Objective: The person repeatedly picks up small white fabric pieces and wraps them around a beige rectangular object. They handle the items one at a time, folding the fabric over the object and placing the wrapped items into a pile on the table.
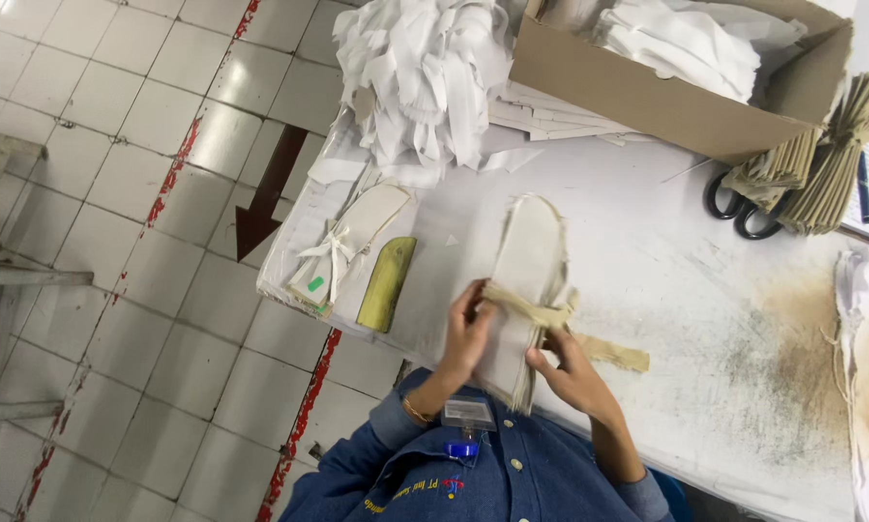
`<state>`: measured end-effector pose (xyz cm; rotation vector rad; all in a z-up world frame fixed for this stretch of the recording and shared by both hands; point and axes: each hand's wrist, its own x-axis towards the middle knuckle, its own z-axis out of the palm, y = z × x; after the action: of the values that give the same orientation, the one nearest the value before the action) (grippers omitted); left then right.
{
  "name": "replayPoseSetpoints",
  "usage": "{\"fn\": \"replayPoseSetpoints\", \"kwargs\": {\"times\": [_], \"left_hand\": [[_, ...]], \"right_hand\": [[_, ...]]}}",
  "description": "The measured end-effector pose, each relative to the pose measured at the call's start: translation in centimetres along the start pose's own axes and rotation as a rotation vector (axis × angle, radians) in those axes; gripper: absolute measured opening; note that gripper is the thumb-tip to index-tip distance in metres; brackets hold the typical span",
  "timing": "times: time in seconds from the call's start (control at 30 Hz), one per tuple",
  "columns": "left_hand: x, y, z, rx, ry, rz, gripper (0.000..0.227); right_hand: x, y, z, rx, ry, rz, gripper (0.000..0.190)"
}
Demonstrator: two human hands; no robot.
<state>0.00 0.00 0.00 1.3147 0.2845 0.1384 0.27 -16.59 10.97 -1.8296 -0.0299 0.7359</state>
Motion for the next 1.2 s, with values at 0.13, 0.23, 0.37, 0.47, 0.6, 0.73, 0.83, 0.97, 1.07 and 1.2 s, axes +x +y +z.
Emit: {"fn": "replayPoseSetpoints", "kwargs": {"times": [0.13,0.23,0.37,0.47,0.6,0.73,0.83,0.97,1.07,1.2], "left_hand": [[-1.2,9.0,1.8,0.103,-0.077,0.021,0.047],[-0.8,12.6,3.5,0.057,0.100,0.064,0.037],[3.1,9.0,0.9,-0.516,0.296,-0.300,0.038],[6.0,7.3,-4.0,-0.695,0.399,-0.163,0.032],[8.5,7.9,-10.1,-0.645,0.488,0.051,0.028],[5.7,8.6,-5.5,0.149,0.703,-0.022,0.090],[2.4,5.6,-5.1,0.269,0.497,0.434,0.079],[-2.1,10.2,2.8,-0.379,0.159,-0.302,0.079],[-2.5,12.2,4.1,-0.632,0.035,-0.590,0.082],[-2.9,22.4,5.9,-0.499,0.128,-0.576,0.083]], "right_hand": [[0.3,6.6,1.4,0.162,0.091,-0.014,0.091],[-0.3,4.5,1.9,0.224,0.153,0.139,0.106],[-0.2,0.5,2.5,0.509,0.259,0.189,0.075],[-1.0,-0.6,1.8,0.604,0.353,0.217,0.086],[-1.2,-1.5,-0.3,0.631,0.469,0.138,0.088],[0.4,0.8,-2.0,0.662,0.471,0.053,0.084],[1.6,4.0,-2.1,0.649,0.399,-0.015,0.082],[2.3,3.1,0.8,0.499,0.137,-0.138,0.090],[1.2,-1.4,2.3,0.393,0.074,-0.225,0.081],[1.9,0.2,3.9,0.278,0.217,-0.356,0.069]]}}
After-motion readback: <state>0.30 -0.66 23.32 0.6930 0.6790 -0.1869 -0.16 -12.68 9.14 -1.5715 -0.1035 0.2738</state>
